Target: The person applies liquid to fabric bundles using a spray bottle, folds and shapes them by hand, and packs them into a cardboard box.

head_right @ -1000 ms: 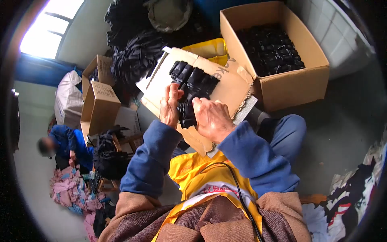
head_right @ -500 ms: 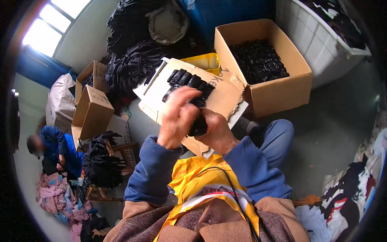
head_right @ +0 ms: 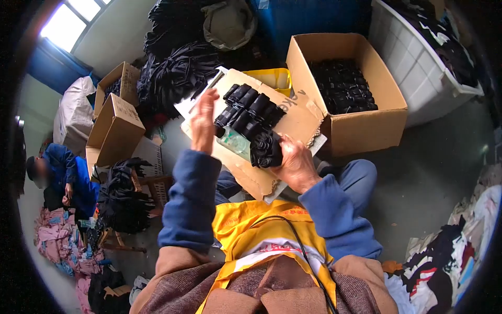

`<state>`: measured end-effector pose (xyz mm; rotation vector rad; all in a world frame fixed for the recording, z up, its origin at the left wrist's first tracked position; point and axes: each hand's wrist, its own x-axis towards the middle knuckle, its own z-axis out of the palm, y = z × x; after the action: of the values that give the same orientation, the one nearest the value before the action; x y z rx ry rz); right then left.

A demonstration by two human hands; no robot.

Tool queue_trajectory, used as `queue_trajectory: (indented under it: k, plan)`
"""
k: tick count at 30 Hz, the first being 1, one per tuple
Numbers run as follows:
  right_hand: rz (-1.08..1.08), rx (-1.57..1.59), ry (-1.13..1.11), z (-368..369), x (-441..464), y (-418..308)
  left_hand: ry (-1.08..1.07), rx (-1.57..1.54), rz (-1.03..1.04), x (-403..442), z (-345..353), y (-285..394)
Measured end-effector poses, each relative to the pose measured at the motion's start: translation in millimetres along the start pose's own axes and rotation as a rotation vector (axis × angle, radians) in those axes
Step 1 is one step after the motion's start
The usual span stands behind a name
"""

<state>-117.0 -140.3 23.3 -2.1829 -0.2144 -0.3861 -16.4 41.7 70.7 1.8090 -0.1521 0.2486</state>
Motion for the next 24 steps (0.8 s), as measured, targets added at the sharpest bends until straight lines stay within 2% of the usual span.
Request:
queue_trajectory:
  k: [1,2,3,5,6,10,12,13,18,20,22,24]
  plan:
    - [-0.039,-0.027,0.0,5.5,1.5,0.9,-0.077,0.157,0.157,5.8,7.6,-45.1]
    - [-0.089,0.011,0.021,12.6,2.9,4.7,-0.157,0.314,0.301,4.5,13.6,-48.9]
    - [-0.072,0.045,0.0,19.0,4.3,9.7,-0.165,0.315,0.296,2.7,17.6,-53.7]
    - [-0.042,0.077,-0.022,27.5,1.6,16.7,-0.107,0.093,0.001,-3.5,26.2,-47.5]
    - [-0.008,0.047,-0.034,29.6,-1.4,18.6,-0.111,0.091,-0.005,-10.2,28.1,-41.4]
    - [-0.01,-0.014,-0.065,29.8,-6.1,21.5,-0.119,0.333,0.32,-38.2,30.6,-41.7]
    - [-0.023,0.008,-0.038,31.9,-6.6,24.4,-0.131,0.312,0.302,-41.7,27.4,-35.9]
    - [-0.036,-0.011,-0.034,32.1,-5.7,25.4,-0.126,0.329,0.221,-43.7,25.7,-28.5]
    - [-0.067,-0.079,-0.04,26.9,-1.9,29.3,-0.149,0.341,0.212,-44.5,18.6,-19.1]
    - [-0.054,-0.147,-0.048,26.7,-2.0,38.3,-0.155,0.088,0.063,-42.4,21.4,-10.2]
    - [-0.063,-0.196,-0.056,25.4,-0.5,40.0,-0.085,0.166,0.061,-31.7,22.7,-11.6]
    - [-0.086,-0.274,-0.059,18.9,4.6,31.2,-0.115,0.264,0.057,-14.4,25.7,-17.0]
